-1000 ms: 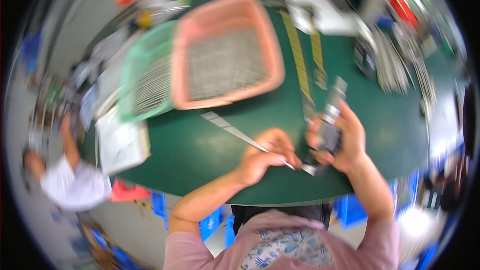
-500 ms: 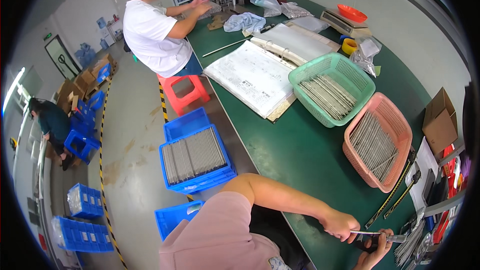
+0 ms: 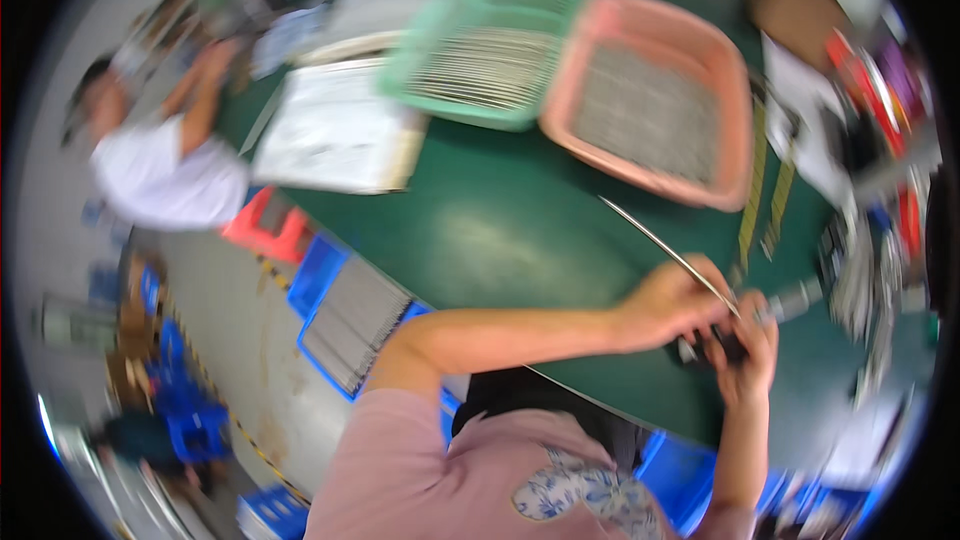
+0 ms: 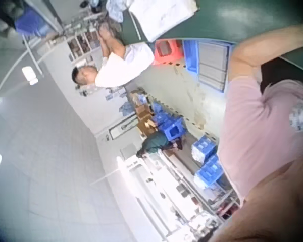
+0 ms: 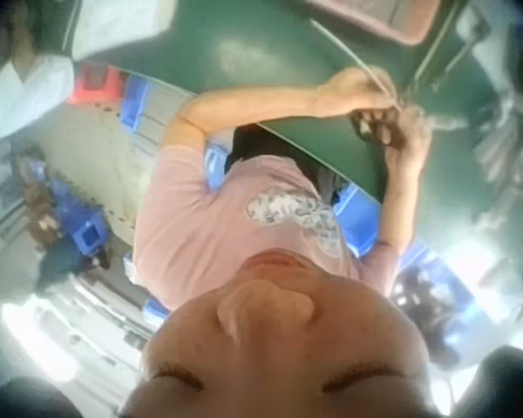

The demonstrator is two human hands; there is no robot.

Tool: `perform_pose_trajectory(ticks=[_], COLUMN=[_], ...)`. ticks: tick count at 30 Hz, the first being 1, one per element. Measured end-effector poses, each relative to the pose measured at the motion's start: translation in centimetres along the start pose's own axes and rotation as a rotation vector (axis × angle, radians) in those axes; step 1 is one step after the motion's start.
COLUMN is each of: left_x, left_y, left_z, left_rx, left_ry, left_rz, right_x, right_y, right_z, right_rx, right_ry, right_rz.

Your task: The person repeatedly picks up thin metal rods from a green basket and measures their diameter using a digital caliper. After taking a measurement, the person places the rod into a pink basket. This process is repeated continuously throughout the video.

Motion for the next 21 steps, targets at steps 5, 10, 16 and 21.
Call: perform_pose_trajectory(ticks=[5, 10, 16, 21], left_x=[0.2, -0.2, -0.9, -0.9], left_y=[-0.1, -0.2, -0.4, -0.2], left_z=[0.3, -0.4, -0.4, -0.3], left_rx=[-0.024, 0.068, 0.032, 0.068], left_ry=[-0.012, -0.007, 0.083, 0.092], left_rz=[0.039, -0.029, -0.074, -0.088], right_x=[0.5, 0.7, 0.7, 0.8], right_y=[1.2, 2.3, 2.0, 2.0], right_z=[-2.2, -2.6, -2.0, -1.6], right_rx=[0.182, 0.399, 0.391, 0.391], right_ry=[-0.051, -0.136, -0.196, -0.212], right_rz=[-0.076, -0.099, -0.098, -0.134])
Point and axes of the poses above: each hand's wrist, its own x-axis towards the middle knuckle, its own y-axis out of the back of the hand, z = x × y, the point moved 2 cm from there along x, towards the middle knuckle, and after that the axes turned 10 degrees about x, right-handed, at the moved point
